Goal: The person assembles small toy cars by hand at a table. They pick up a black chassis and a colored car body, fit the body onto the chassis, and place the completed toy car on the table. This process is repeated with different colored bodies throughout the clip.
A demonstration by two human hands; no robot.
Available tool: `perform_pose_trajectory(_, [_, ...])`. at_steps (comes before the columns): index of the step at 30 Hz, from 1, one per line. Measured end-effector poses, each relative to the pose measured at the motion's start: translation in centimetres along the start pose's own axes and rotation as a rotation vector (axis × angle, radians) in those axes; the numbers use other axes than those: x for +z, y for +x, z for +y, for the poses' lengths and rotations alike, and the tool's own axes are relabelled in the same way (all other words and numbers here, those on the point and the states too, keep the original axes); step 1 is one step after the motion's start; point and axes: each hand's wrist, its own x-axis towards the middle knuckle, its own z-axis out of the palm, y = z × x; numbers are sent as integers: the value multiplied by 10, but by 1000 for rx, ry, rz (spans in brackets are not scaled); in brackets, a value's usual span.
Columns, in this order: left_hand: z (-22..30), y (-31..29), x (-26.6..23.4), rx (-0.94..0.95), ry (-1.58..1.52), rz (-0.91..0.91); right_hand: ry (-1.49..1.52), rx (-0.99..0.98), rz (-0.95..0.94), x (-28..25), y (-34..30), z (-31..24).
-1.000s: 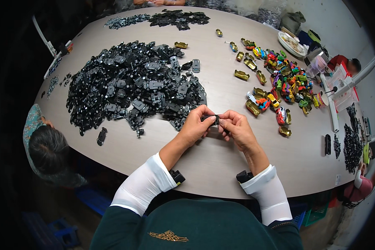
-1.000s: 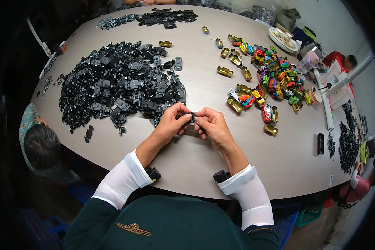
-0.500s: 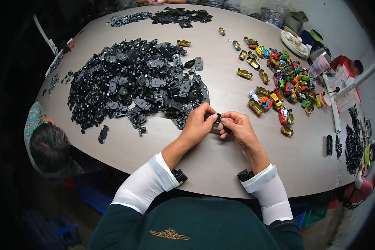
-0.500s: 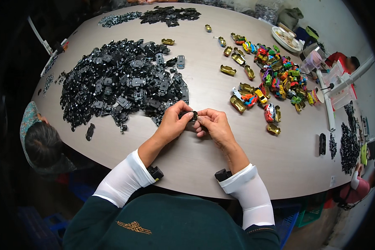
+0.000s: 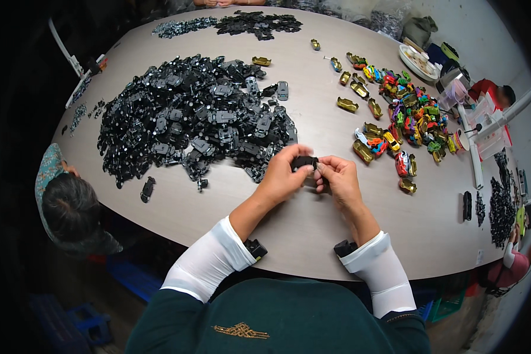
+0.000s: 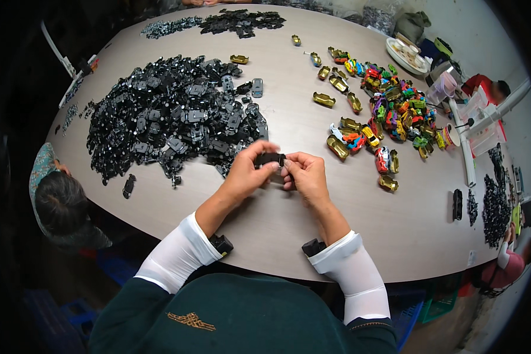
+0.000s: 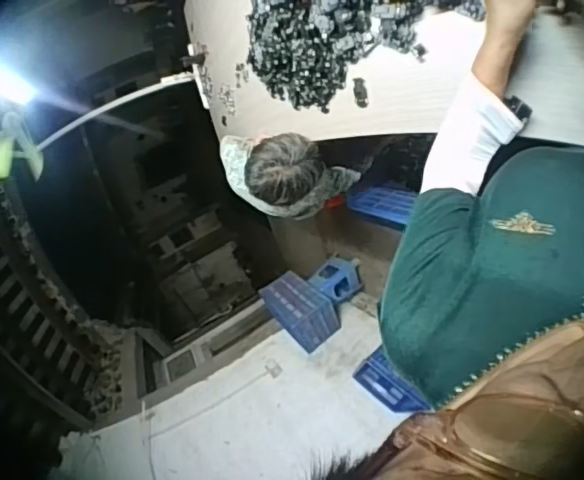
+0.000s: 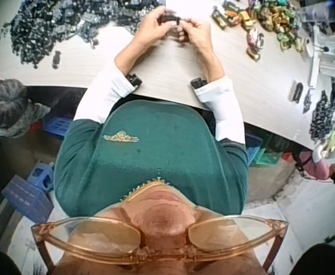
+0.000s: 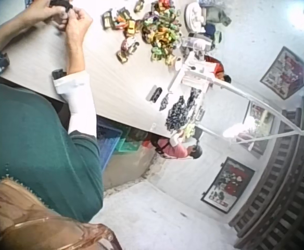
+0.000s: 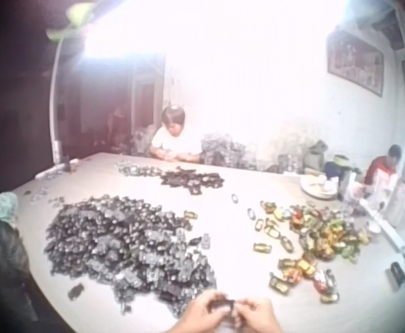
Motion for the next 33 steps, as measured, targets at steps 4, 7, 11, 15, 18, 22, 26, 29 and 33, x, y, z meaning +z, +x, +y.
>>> perform_pose_trajectory(4, [0,12,-13,-254,-548,71,126,-11,-47,-2,-6,-7])
perform_pose_trajectory(7, [3,11,-17,-309,-649,-27,122,-103,-37,-5,-4,-12])
perform_pose_trajectory(11, [16,4,-15,-402,-542,-196,102,-117,-81,-12,-4,-16])
perform_pose_trajectory(15, [8,6,-12,-457,-468,-241,70,-23,-149,-11,-6,-21])
perform_pose_trajectory(18, [10,2,-10,-453,-462,-266,93,10,-157,-13,-4,-17])
perform_pose_trajectory(22, [11,1,-8,-439,-436,-247,88,15,-169,-9,-7,-20])
perform_pose_trajectory(26, [9,0,-9,-398,-399,-280,47,25,-162,-9,-8,-18])
perform_pose_trajectory(29, [10,1,-9,-404,-369,-285,16,11,-163,-9,-8,-16])
perform_pose_trajectory(33, [3,2,-8,-335,-309,-284,-21,6,-173,-9,-9,-17])
